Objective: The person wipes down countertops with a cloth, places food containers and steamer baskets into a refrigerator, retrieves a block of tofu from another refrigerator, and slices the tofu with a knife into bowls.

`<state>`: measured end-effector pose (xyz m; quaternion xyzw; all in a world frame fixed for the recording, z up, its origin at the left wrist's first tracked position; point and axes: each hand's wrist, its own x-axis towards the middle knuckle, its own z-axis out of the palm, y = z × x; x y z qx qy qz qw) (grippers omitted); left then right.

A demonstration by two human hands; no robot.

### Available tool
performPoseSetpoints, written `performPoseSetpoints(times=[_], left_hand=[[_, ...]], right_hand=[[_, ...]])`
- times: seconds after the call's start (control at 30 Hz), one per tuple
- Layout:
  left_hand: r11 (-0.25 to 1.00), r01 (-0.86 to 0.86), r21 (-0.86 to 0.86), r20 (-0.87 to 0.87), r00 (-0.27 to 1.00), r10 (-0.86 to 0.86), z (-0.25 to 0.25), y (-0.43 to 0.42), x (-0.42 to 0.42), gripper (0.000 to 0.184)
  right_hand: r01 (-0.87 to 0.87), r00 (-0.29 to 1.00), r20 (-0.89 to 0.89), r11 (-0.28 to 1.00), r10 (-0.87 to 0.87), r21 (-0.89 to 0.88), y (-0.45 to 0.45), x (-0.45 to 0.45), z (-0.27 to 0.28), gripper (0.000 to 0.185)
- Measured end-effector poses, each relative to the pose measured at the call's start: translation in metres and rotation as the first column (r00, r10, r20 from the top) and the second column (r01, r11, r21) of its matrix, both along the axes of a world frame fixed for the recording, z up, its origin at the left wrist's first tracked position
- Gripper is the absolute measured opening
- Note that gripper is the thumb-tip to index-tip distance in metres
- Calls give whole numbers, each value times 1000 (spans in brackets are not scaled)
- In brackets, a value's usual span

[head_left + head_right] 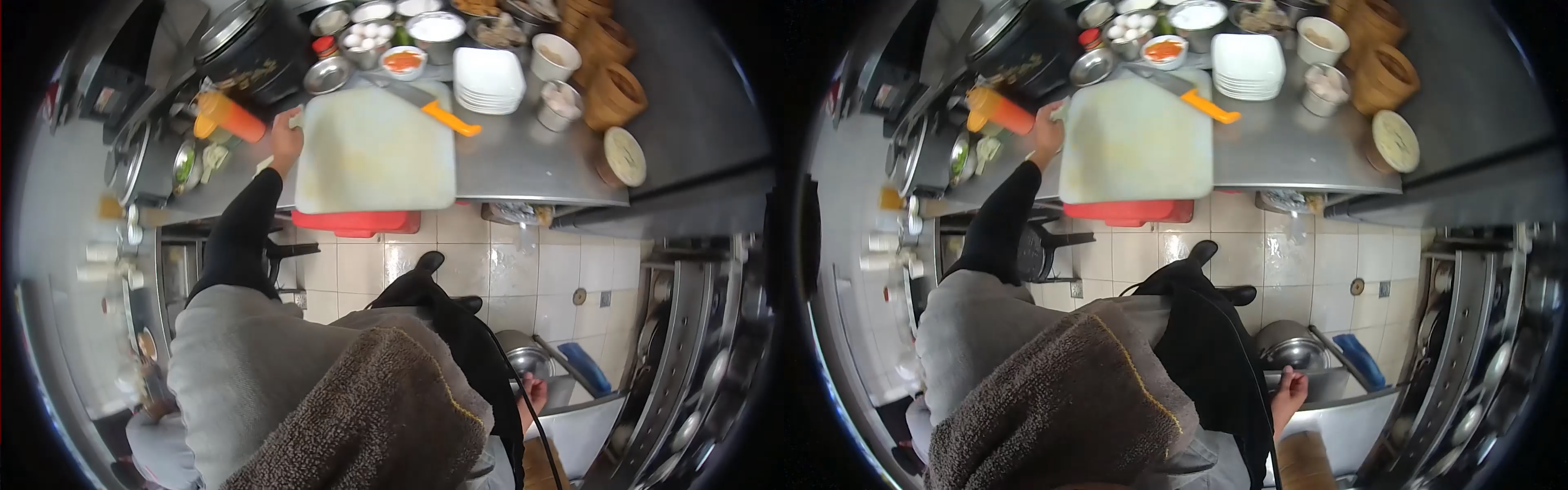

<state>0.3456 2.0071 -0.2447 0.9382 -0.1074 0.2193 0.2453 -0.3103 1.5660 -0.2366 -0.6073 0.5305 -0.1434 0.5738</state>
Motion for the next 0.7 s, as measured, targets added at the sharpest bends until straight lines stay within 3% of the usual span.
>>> performPoseSetpoints(times=[0.1,0.13,0.17,0.23,0.27,0.33,0.37,0.4,0.43,0.47,0.53,0.57,0.6,0.63,0.67,0.7], left_hand=[[901,310,305,-249,939,-239,-25,82,23,61],[879,406,250,-367,880,-302,-26,88,25,67],[837,515,182,-480,790,-382,-28,92,32,73],[752,349,558,-477,877,-53,-42,116,68,64],[790,282,544,-480,877,17,-23,101,66,56],[965,242,100,-500,851,-162,-26,112,92,46],[960,254,122,-478,862,-167,17,73,72,37],[916,389,-93,-432,813,-390,51,35,52,39],[835,375,-402,-371,768,-523,79,-15,22,41],[668,323,-671,-272,730,-627,99,-60,-10,43],[623,381,-683,-321,610,-725,110,-136,-39,54],[652,499,-571,-323,593,-737,98,-180,-46,57],[660,652,-373,-174,649,-740,84,-233,-59,60],[590,766,-255,124,631,-766,59,-289,-62,59],[583,724,-369,33,637,-770,41,-342,-71,60],[653,667,-357,-119,661,-741,31,-390,-80,59]], right_hand=[[-151,983,-117,987,143,-57,-22,39,7,24],[-203,977,-73,979,200,-35,-26,49,11,20],[-257,960,-138,961,242,-102,-30,57,9,16],[-382,888,-348,904,301,-193,-31,75,23,15],[-394,882,-356,897,307,-201,-38,69,7,18],[-367,885,-387,900,260,-234,-31,87,24,18],[-271,925,-326,942,197,-199,-28,94,30,17],[-180,955,-265,973,137,-145,-21,97,34,16],[-157,962,-249,974,114,-162,-14,95,31,16],[-136,969,-229,974,92,-181,-6,93,27,16],[-145,967,-231,979,110,-144,10,97,26,16],[-135,972,-210,985,110,-110,16,99,22,17],[-131,975,-189,988,115,-77,21,100,18,17],[-140,971,-211,984,114,-114,25,100,16,17],[-120,974,-206,986,95,-112,29,99,17,17],[-101,977,-197,989,78,-110,32,99,18,17]])
